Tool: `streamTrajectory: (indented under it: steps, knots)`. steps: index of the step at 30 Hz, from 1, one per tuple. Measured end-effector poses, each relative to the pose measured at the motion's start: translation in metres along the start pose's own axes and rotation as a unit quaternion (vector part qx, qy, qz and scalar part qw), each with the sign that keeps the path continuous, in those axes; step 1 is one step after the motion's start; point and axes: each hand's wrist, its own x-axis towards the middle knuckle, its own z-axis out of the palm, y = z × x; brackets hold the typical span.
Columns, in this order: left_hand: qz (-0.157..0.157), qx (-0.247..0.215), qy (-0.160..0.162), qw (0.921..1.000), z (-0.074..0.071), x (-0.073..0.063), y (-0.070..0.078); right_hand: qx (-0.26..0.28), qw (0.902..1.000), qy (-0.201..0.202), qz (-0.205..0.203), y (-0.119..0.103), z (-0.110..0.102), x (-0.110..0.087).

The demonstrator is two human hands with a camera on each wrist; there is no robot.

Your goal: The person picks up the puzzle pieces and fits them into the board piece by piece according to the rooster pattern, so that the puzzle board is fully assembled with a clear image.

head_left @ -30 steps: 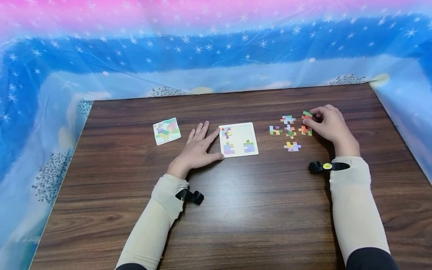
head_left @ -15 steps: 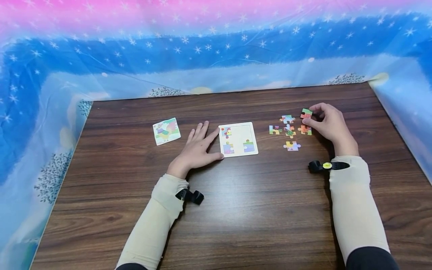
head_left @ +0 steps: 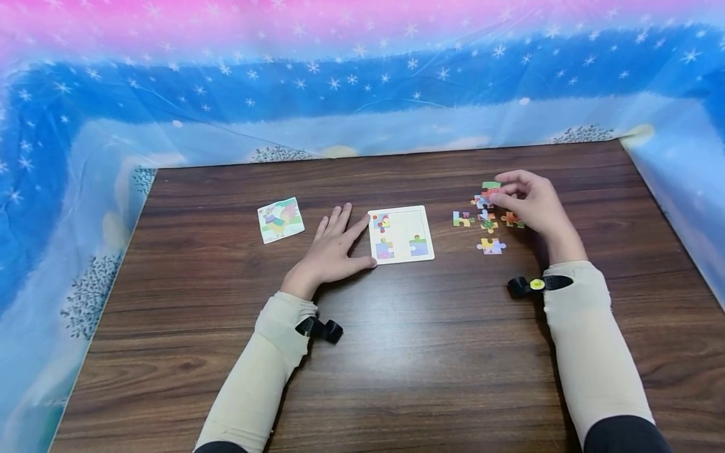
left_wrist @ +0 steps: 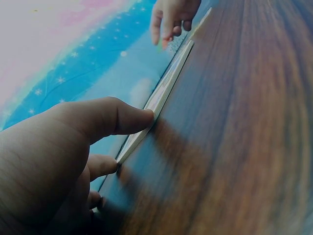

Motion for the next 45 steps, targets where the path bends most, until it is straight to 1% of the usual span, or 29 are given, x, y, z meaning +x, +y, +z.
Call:
streamTrajectory:
  steps: [5,10,15,19,22,24,26,29,31,33,36,38,45]
  knots:
    - [0.0,0.004,0.0,1.0,0.0,0.0,0.001,0.034,0.9984,-0.039,-0.02,-0.021,0.023,0.001]
    - [-0.001,0.005,-0.002,1.0,0.001,0.001,0.0,0.037,0.9953,-0.073,-0.052,-0.039,0.046,-0.001]
    - [-0.001,0.004,-0.004,1.0,0.001,0.0,0.001,0.011,0.9906,-0.104,-0.088,-0.051,0.071,-0.005]
    - [-0.001,0.005,-0.005,1.0,0.001,-0.001,0.001,-0.011,0.9874,-0.121,-0.101,-0.058,0.09,-0.007]
    - [-0.003,0.005,-0.006,1.0,0.001,-0.001,0.001,-0.053,0.9833,-0.125,-0.121,-0.06,0.099,-0.008]
    - [-0.004,0.005,-0.007,1.0,0.002,-0.001,0.0,-0.085,0.979,-0.119,-0.143,-0.06,0.103,-0.008]
    - [-0.004,0.004,-0.006,1.0,0.002,-0.001,0.0,-0.109,0.975,-0.104,-0.163,-0.059,0.105,-0.009]
    - [-0.005,0.004,-0.005,1.0,0.002,-0.001,-0.001,-0.118,0.9713,-0.089,-0.187,-0.058,0.107,-0.009]
    - [-0.005,0.005,-0.005,1.0,0.002,-0.001,-0.002,-0.116,0.9688,-0.096,-0.197,-0.058,0.107,-0.009]
    - [-0.004,0.004,-0.004,1.0,0.002,-0.001,-0.002,-0.119,0.9648,-0.112,-0.206,-0.059,0.107,-0.009]
    - [-0.003,0.003,-0.004,1.0,0.002,0.0,-0.002,-0.128,0.9595,-0.135,-0.212,-0.06,0.107,-0.008]
    - [-0.003,0.001,-0.004,1.0,0.001,0.0,-0.002,-0.134,0.9581,-0.139,-0.212,-0.061,0.107,-0.008]
    - [0.0,-0.001,-0.003,1.0,0.0,0.001,-0.002,-0.142,0.9612,-0.132,-0.196,-0.061,0.108,-0.009]
